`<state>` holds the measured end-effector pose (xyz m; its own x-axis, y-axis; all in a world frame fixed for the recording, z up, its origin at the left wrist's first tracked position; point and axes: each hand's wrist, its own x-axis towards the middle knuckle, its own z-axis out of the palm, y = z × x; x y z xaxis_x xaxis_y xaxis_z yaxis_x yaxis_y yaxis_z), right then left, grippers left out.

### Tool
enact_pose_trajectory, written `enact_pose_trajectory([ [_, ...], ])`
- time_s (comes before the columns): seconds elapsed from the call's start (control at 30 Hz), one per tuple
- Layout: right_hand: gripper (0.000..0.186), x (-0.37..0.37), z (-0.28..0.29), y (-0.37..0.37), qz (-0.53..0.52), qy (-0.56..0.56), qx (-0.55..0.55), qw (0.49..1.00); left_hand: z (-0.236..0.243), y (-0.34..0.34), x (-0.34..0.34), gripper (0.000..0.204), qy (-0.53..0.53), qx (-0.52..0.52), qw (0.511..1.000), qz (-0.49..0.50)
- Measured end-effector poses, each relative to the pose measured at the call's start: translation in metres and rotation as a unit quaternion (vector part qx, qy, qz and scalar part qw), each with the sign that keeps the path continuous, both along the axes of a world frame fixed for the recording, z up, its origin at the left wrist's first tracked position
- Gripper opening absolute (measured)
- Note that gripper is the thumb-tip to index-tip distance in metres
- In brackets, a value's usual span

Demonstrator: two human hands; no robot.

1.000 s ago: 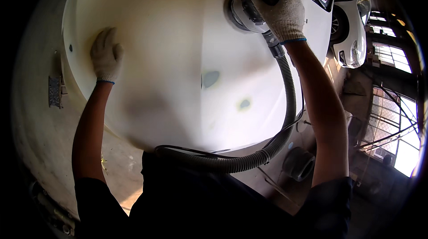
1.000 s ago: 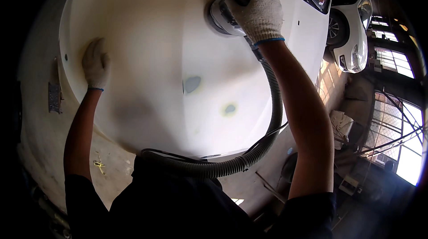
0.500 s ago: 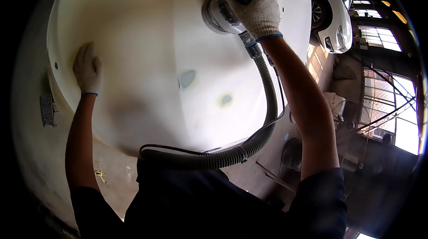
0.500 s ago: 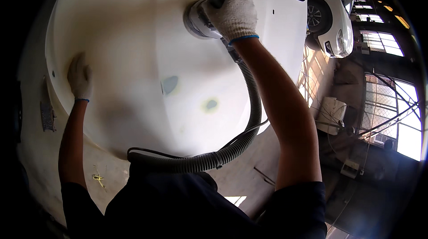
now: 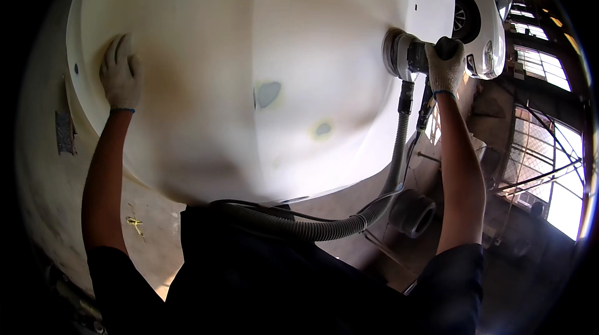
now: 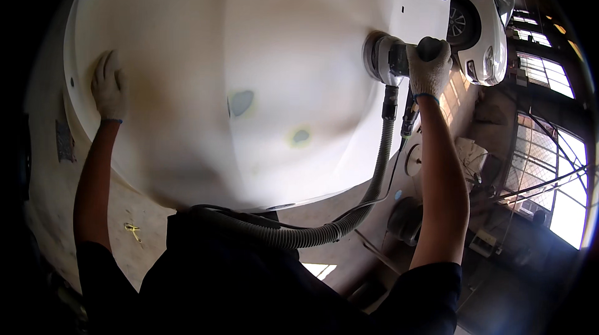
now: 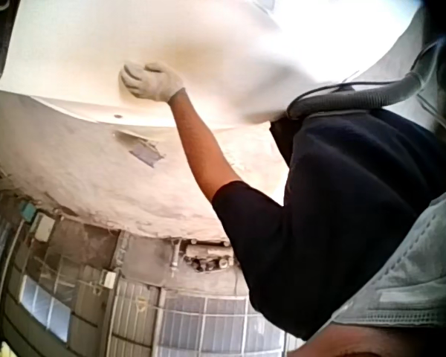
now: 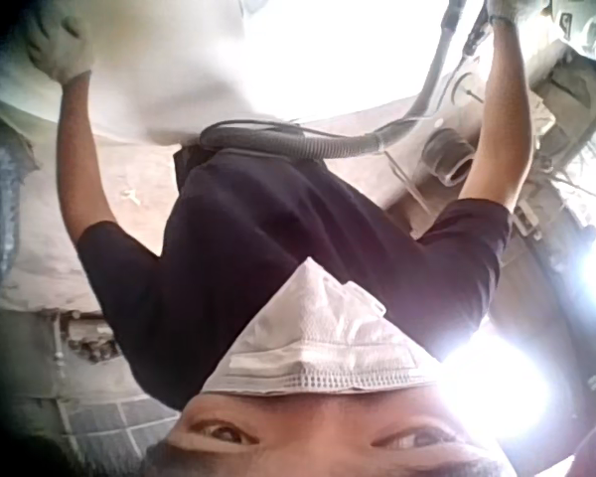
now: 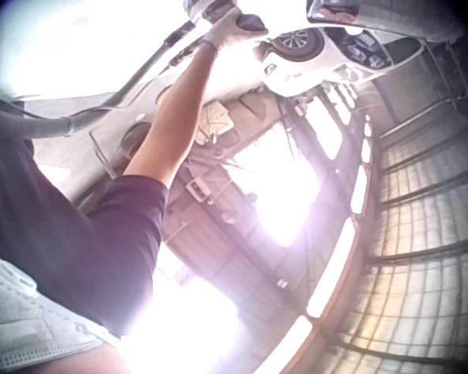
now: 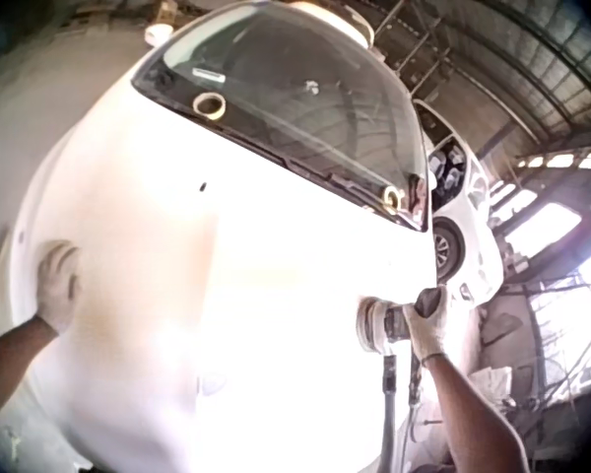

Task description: The person uses a handheld orbital sander to sand the hood of a white car. They move the sander across the surface in overlapping passes, occasionally pausing to wipe the hood with a cloth.

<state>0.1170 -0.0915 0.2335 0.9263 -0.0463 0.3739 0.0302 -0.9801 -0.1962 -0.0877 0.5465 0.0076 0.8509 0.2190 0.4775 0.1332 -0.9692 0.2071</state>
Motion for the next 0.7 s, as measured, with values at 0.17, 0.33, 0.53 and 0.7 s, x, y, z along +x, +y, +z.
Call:
enact_pose_trajectory([
  [0.17,0.086,-0.027,-0.003,0.050,0.073,-0.065,-0.062,0.993,0.005,-0.004,-0.002,0.051,0.005,0.004,1.000,0.009],
  [0.33,0.080,-0.043,-0.005,0.157,0.162,-0.067,-0.050,0.983,-0.002,0.005,-0.003,0.051,0.003,0.003,1.000,0.006],
  [0.53,0.079,-0.083,-0.005,0.244,0.257,-0.035,-0.023,0.965,-0.016,0.010,0.003,0.052,-0.025,0.006,1.000,-0.014],
  [0.7,0.069,-0.136,-0.002,0.298,0.365,-0.002,0.005,0.931,-0.019,0.013,0.001,0.054,-0.031,-0.012,0.998,-0.045],
])
